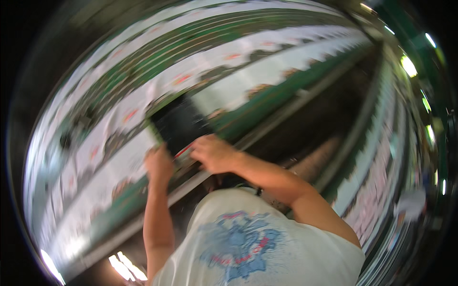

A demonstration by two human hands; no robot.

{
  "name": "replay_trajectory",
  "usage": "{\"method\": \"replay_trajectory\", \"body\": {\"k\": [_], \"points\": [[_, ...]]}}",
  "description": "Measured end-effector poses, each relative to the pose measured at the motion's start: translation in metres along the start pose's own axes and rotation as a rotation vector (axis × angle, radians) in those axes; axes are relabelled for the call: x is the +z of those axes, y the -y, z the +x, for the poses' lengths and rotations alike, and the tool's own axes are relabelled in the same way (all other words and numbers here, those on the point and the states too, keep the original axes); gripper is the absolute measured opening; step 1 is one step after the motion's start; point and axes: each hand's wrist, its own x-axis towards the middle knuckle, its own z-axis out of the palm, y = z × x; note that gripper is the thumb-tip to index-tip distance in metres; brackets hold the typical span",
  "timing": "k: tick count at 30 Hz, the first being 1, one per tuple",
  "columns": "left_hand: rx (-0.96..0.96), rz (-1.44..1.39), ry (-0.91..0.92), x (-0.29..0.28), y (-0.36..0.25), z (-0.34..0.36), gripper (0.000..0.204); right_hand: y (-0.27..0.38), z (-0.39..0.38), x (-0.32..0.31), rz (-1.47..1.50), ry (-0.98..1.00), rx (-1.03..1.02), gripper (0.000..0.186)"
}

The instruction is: The person repeatedly applies ink to a screen-printing frame and presses it onto a long sheet of patterned fabric laid out on a table. The person moves along the table, repeating the inking and pressing steps on successive sections of the fabric.

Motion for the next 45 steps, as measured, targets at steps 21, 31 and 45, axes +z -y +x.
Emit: {"method": "replay_trajectory", "body": {"k": [21,31,45], "points": [[0.208,0.160,0.335,0.005,0.058,0.083,0.029,0.114,-0.420,0.040,-0.154,-0.361,0.712,0.034],[-0.084,0.143,0.496,0.036,0.048,0.119,0.029,0.113,-0.423,0.040,-0.094,-0.339,0.766,0.031],[0.032,0.205,-0.252,0.041,0.062,0.018,0.041,0.103,-0.411,0.027,-0.057,-0.245,0.798,0.027]]}}
